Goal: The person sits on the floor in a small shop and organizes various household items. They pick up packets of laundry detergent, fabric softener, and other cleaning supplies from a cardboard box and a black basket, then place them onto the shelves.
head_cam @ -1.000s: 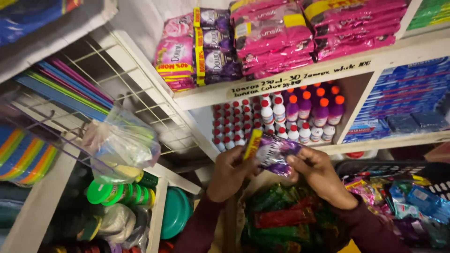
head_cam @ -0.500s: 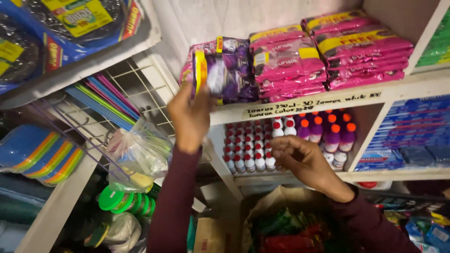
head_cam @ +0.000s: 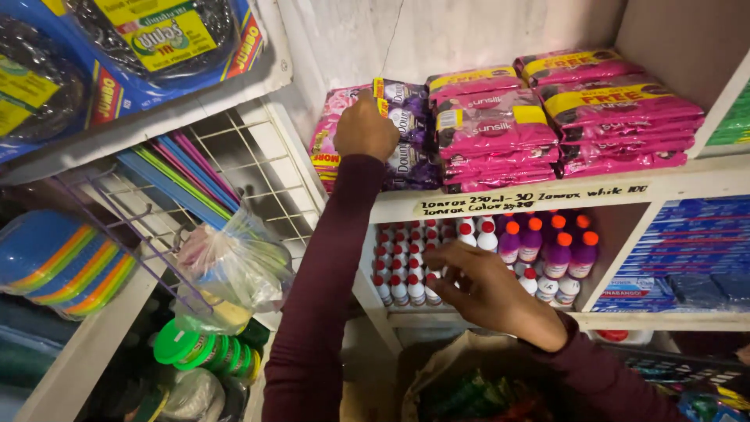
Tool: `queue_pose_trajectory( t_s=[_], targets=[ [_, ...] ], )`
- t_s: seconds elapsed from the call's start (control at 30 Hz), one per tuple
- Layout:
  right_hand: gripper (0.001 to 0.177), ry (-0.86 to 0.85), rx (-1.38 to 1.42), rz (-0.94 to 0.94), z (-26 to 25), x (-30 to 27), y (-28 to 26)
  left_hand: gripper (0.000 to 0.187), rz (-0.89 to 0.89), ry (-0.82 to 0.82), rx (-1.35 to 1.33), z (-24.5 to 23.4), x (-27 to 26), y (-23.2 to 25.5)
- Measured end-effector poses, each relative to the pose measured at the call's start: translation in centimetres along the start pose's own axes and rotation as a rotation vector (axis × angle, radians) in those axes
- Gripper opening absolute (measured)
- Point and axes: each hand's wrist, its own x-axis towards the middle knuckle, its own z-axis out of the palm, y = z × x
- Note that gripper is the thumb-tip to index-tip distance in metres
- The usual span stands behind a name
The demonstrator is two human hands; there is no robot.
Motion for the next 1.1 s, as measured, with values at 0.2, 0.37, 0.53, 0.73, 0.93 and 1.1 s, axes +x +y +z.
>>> queue_pose_trajectory(
  t_s=[0.2,0.37,0.53,0.73,0.93,1.1],
  targets=[
    [0.044,0.145,-0.355,-0.263,0.8,2.4,-0.8,0.012,0.062,-0.115,0.242,1.4,-0.4,-1.2],
    [0.039,0.119,-0.336,-0.255,1.5,2.2,0.9,0.016,0.433,0.205,0.388,3.4,0.1,-1.9],
    [0.040,-0.063,-0.211,-0.114,0.7,-2.8,5.0,0.015,0.521,-0.032,0.076,4.3,-9.0,-5.0],
    [0.044,-0.813,-0.047,0.439,3.6,-11.1,16.0,0.008,0.398,-0.453,-0.412,-3.7,-19.6,-2.8],
    [0.068,-0.689,-0.358,-0.229,10.5,-19.8,24.1,0.015,0.516,-1.004,-0.648,-2.2,-33.1,-4.6],
    [0.052,-0.661,-0.556,-0.067,17.3,-24.6,21.6,0.020,0.454,-1.315,-0.198,1.1,-40.7,-10.5]
  ],
)
